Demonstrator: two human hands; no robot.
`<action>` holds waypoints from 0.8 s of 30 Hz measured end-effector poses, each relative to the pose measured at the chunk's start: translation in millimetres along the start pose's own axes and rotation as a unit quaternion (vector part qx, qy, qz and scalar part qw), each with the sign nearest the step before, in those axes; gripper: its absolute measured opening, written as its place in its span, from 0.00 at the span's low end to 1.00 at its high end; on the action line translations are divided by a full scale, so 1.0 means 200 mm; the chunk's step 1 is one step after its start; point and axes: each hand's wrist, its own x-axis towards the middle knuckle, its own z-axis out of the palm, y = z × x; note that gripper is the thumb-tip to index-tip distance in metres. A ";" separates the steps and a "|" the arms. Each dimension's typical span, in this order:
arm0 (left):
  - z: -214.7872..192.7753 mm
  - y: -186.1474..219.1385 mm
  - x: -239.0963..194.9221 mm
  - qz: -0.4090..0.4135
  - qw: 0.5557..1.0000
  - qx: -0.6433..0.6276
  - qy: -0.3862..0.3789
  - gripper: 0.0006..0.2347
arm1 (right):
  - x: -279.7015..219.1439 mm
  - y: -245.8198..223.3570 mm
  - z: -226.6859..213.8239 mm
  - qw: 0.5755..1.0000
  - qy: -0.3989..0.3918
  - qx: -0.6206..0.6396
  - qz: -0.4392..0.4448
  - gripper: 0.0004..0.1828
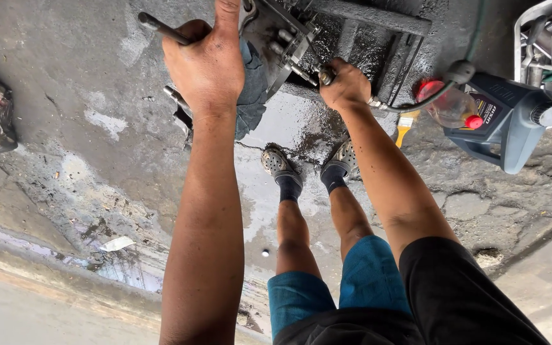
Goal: The person uses a high-pressure air nozzle to clean a disassembled motorcycle engine casing. They hold the part with one hand and direct the air stream with the other, rotating the casing to clean multiple surfaces and crevices.
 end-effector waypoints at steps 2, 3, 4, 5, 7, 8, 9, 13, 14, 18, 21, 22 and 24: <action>0.02 0.00 0.02 -0.012 1.000 0.009 0.012 0.31 | 0.02 -0.02 0.01 0.999 -0.035 -0.035 0.003 0.16; 0.02 -0.01 0.02 -0.026 0.999 0.020 0.020 0.30 | 0.02 -0.02 0.03 0.995 -0.071 -0.069 0.009 0.22; 0.01 -0.01 0.01 -0.027 0.999 0.022 0.021 0.30 | 0.02 -0.01 0.05 0.995 -0.074 -0.069 0.009 0.22; 0.00 -0.01 0.00 -0.021 1.000 0.016 0.009 0.31 | 0.03 0.00 0.06 0.997 -0.051 -0.065 0.007 0.14; -0.01 0.02 -0.02 -0.015 1.000 0.011 0.000 0.33 | 0.05 0.00 0.07 0.998 -0.029 -0.059 0.002 0.07; -0.01 0.04 -0.03 -0.035 0.999 0.017 0.002 0.31 | 0.05 -0.01 0.08 0.998 -0.039 -0.038 0.015 0.16; -0.01 0.05 -0.04 -0.053 0.998 0.023 0.002 0.31 | 0.06 -0.01 0.08 0.998 -0.048 -0.015 0.030 0.25; -0.04 0.01 -0.05 -0.017 0.999 0.037 -0.007 0.34 | 0.08 0.03 0.15 0.999 -0.029 -0.045 0.008 0.08; -0.04 -0.01 -0.04 0.006 0.999 0.033 -0.001 0.34 | 0.05 0.03 0.15 0.998 -0.043 -0.034 0.014 0.09; -0.06 -0.01 -0.02 0.027 0.997 -0.068 0.001 0.32 | -0.04 0.03 0.07 0.995 -0.069 0.013 0.069 0.13; -0.09 0.00 -0.01 0.030 0.996 -0.078 -0.022 0.32 | -0.03 0.05 0.07 0.993 -0.092 0.033 0.072 0.23; -0.10 0.02 -0.01 0.033 0.996 -0.078 -0.023 0.32 | -0.01 0.04 0.06 0.993 -0.090 0.035 0.072 0.23; -0.10 0.04 -0.01 0.001 0.998 -0.069 -0.004 0.33 | 0.03 0.03 0.05 0.991 -0.124 -0.032 0.044 0.21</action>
